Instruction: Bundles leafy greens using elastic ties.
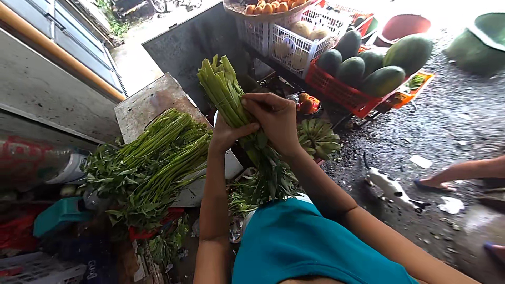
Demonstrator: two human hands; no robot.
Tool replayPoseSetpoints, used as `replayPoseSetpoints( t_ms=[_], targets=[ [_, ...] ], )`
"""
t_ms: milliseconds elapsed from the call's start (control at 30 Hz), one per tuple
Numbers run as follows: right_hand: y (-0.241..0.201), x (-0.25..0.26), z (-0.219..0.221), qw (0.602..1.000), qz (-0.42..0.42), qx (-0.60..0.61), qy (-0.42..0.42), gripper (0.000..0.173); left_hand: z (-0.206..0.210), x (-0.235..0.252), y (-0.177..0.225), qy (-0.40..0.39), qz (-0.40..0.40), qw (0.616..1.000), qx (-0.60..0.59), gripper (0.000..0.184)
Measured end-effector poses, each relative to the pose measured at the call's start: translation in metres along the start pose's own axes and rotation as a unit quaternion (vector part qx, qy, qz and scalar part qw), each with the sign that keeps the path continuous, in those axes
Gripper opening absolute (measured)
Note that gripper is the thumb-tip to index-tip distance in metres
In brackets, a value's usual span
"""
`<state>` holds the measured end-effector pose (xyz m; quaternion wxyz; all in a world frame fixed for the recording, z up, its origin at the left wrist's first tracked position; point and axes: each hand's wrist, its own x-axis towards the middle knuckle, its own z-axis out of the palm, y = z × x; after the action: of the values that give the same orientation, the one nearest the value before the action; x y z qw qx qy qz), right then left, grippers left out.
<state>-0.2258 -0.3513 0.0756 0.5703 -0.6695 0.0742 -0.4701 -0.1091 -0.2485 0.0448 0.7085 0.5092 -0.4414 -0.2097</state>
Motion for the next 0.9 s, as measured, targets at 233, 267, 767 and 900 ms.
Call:
replayPoseSetpoints(
  t_ms=[233, 267, 767, 900],
  targets=[
    [-0.025, 0.030, -0.013, 0.943, -0.188, -0.219, -0.163, 0.020, -0.003, -0.010, 0.000, 0.123, -0.005, 0.989, -0.087, 0.059],
    [-0.020, 0.036, -0.011, 0.933, -0.232, -0.220, -0.166, 0.019, -0.003, -0.012, 0.003, 0.119, -0.014, 0.989, -0.087, 0.057],
    [-0.007, 0.062, -0.023, 0.755, -0.304, -0.310, -0.491, 0.014, -0.012, -0.029, 0.014, 0.182, -0.009, 0.981, -0.063, 0.046],
    [-0.011, 0.034, -0.018, 0.770, -0.311, -0.233, -0.507, 0.020, -0.009, -0.020, 0.009, 0.233, -0.032, 0.970, -0.061, 0.060]
  ],
)
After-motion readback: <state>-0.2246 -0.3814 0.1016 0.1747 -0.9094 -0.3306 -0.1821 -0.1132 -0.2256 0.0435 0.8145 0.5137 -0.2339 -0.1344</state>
